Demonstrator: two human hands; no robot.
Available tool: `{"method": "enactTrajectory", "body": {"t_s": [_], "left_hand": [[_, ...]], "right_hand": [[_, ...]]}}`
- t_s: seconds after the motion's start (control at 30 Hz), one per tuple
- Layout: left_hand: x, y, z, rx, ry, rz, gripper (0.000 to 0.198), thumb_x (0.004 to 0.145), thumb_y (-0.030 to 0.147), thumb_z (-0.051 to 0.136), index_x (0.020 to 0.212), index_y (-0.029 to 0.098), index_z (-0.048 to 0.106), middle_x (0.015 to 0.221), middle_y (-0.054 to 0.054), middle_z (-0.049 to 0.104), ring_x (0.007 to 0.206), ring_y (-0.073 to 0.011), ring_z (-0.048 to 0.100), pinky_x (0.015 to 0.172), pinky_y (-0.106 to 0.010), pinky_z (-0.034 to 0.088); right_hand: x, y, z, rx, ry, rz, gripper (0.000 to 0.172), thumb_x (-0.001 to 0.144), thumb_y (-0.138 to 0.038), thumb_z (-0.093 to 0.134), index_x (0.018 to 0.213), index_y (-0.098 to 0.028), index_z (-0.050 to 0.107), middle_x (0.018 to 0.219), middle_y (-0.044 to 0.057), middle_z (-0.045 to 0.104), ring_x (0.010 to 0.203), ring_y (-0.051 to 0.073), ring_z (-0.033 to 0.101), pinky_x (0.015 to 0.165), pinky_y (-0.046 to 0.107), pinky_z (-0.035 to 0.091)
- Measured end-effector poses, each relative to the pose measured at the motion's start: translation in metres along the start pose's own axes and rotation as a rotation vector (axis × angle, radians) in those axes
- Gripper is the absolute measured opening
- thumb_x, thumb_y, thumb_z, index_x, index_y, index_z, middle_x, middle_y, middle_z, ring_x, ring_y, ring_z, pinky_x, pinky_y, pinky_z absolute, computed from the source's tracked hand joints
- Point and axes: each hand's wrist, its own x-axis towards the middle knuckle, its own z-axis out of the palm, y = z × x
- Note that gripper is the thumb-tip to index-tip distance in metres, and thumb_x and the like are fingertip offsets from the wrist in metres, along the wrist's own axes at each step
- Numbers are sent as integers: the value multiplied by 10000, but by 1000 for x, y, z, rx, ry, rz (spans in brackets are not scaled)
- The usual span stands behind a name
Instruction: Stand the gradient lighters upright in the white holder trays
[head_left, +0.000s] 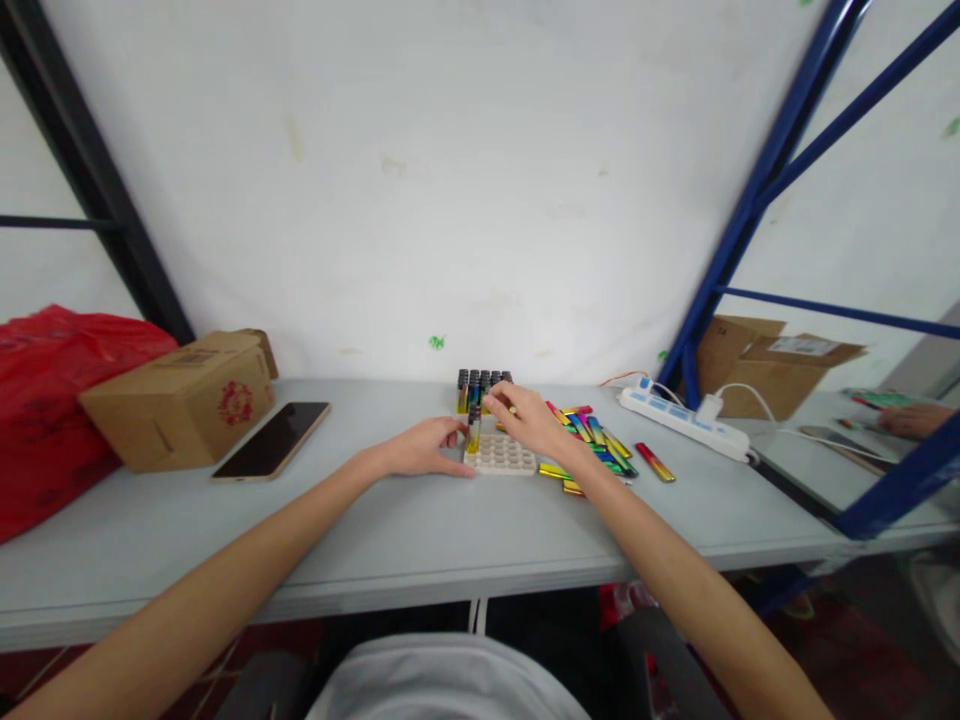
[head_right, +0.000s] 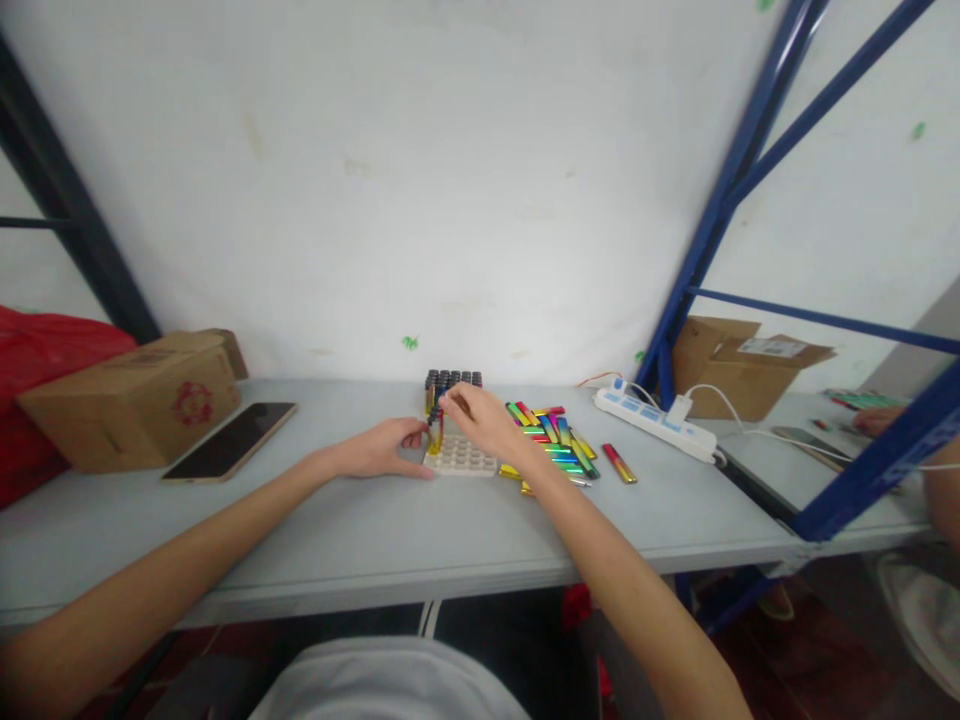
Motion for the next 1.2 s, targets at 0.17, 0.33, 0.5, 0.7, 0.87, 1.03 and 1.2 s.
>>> {"method": "enactTrajectory", "body": {"t_s": [0.17,0.33,0.5,0.7,0.87,1.03,1.2], "left_hand": [[0,-1,1,-35,4,1,707,682,733,703,1095,169,600,881,-20,590,783,-196,555,696,-281,413],[-1,1,0,-44,7,4,679,675,738,697,1042,174,606,883,-21,601,777,-192,549,699,-281,419],[-1,3,-1,-28,4,-7,665,671,728,704,1018,169,609,874,-24,604,767,-192,549,687,-282,411],[-1,3,-2,-17,-5,-1,659,687,720,701,1024,162,603,897,-35,609,789,-201,561,698,-284,411],[-1,4,-2,-17,-7,-5,650,685,726,701,1002,167,603,868,-26,607,762,-197,558,664,-281,403],[-1,5,-3,-12,-4,-10,651,696,724,698,1016,164,614,896,-41,618,796,-205,573,697,-289,421],[0,2,-3,-8,-8,-20,683,676,738,704,1030,159,629,917,-52,634,817,-215,583,713,-293,430]], "right_hand": [[-3,-9,-3,-95,-55,-105,364,971,-495,531,828,-172,617,784,34,619,713,148,552,683,264,405],[-6,-11,1,27,-140,36,353,942,-529,571,858,-195,651,684,1,679,591,130,583,601,234,373],[-6,-7,5,51,-220,21,328,935,-515,595,875,-195,644,730,24,731,631,145,641,613,229,402],[-5,-4,4,-28,-309,-25,339,945,-511,594,850,-191,655,736,30,725,631,138,628,604,223,369],[-4,-4,3,-260,-220,8,471,895,-591,623,655,-186,628,600,9,624,532,109,474,542,250,232],[0,7,-35,-330,-27,62,578,1010,-559,408,655,-175,654,516,5,546,512,116,411,570,268,245],[-2,39,-75,-452,-92,167,362,987,-423,512,843,-168,724,688,46,692,624,148,573,632,259,350]]}}
